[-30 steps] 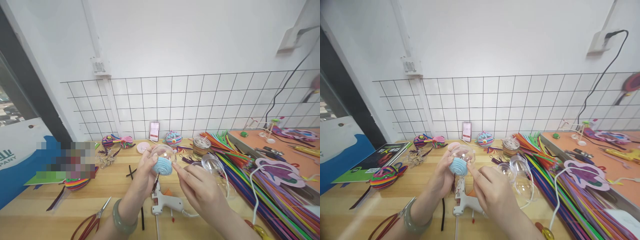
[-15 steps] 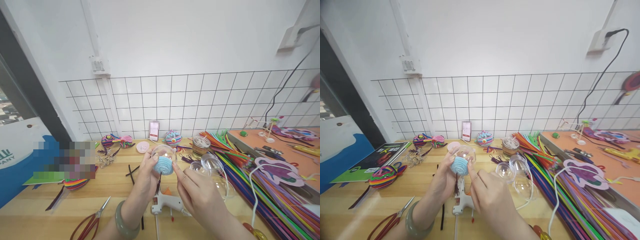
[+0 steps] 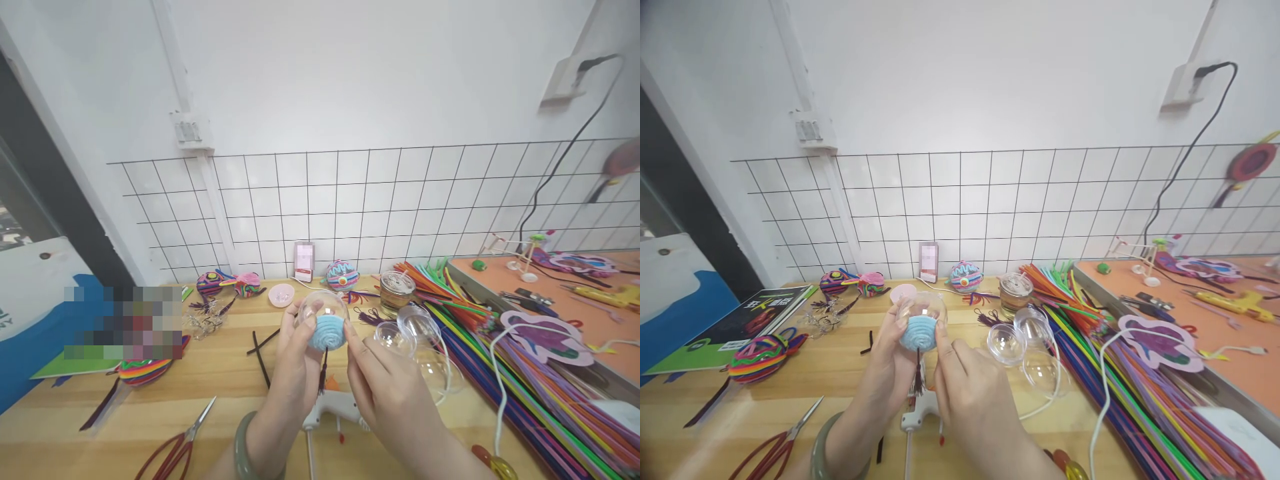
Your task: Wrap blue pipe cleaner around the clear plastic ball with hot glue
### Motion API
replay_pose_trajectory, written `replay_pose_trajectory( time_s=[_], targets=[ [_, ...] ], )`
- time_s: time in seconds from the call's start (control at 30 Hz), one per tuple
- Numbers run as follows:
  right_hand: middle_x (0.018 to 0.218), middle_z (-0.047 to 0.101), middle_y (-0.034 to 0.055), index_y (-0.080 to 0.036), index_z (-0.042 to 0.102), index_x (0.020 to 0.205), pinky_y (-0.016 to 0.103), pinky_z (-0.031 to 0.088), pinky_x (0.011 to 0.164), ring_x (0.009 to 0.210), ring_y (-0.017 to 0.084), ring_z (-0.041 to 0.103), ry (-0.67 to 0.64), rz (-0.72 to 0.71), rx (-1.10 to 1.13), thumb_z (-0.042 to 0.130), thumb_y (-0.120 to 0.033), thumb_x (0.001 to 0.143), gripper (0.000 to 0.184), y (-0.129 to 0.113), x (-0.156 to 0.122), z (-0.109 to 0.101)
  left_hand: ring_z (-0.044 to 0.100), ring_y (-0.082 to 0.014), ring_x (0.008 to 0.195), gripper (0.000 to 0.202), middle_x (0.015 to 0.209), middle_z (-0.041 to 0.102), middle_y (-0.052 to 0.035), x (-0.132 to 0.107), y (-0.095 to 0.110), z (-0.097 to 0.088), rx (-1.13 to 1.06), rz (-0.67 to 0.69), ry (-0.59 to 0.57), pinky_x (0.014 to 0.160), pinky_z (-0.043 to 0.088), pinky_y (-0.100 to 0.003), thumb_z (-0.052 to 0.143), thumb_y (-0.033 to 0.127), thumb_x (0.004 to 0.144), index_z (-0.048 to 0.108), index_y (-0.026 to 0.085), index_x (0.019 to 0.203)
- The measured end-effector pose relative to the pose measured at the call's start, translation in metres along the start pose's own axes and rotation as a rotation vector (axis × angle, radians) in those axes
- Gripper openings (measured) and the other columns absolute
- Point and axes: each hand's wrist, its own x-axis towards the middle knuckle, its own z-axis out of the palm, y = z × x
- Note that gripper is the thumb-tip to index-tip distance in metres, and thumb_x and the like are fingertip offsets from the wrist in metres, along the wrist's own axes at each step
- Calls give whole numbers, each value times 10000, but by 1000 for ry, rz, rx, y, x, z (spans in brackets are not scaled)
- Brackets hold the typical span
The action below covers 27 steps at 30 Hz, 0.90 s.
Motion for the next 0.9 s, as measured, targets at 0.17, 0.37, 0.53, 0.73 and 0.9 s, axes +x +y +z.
replay_pose_trajectory(
  time_s=[0.17, 0.37, 0.53, 0.73, 0.9],
  targets=[
    [636, 564, 37, -31, 513, 1284, 295, 404, 455, 506, 176, 523, 34, 2, 25, 424, -86, 939, 360, 1, -1, 2, 618, -162, 879, 350, 1025, 636, -52, -1, -2, 2, -57, -36, -11, 790, 476, -281, 707, 230, 750, 514, 218, 1042],
    [635, 589, 41, -27, 514, 1290, 289, 428, 473, 509, 169, 550, 33, 29, 43, 413, -134, 964, 358, 4, -1, 7, 615, -165, 907, 330, 1022, 638, -56, -3, -9, 4, -94, -75, 27, 830, 480, -280, 662, 219, 790, 555, 205, 1102],
    [643, 614, 54, -13, 551, 1241, 299, 439, 472, 514, 179, 579, 25, 39, 27, 389, -174, 980, 347, 8, 0, 11, 607, -148, 852, 283, 931, 645, -36, -3, -13, 5, -112, -59, 8, 804, 479, -256, 637, 240, 823, 598, 198, 1100],
    [672, 647, 72, -9, 525, 1262, 316, 457, 481, 529, 196, 609, 2, 59, 12, 373, -199, 989, 366, 6, -1, 13, 611, -148, 841, 295, 930, 657, -34, -3, -13, 7, -148, -100, 74, 820, 483, -268, 670, 239, 799, 609, 197, 1084],
    [640, 625, 40, -28, 420, 1375, 308, 436, 454, 498, 190, 590, -53, 57, 17, 328, -167, 994, 415, 5, -2, 12, 609, -143, 813, 311, 912, 661, -33, -2, -10, 6, -135, -93, 58, 814, 476, -263, 671, 245, 793, 614, 188, 1094]
  ],
)
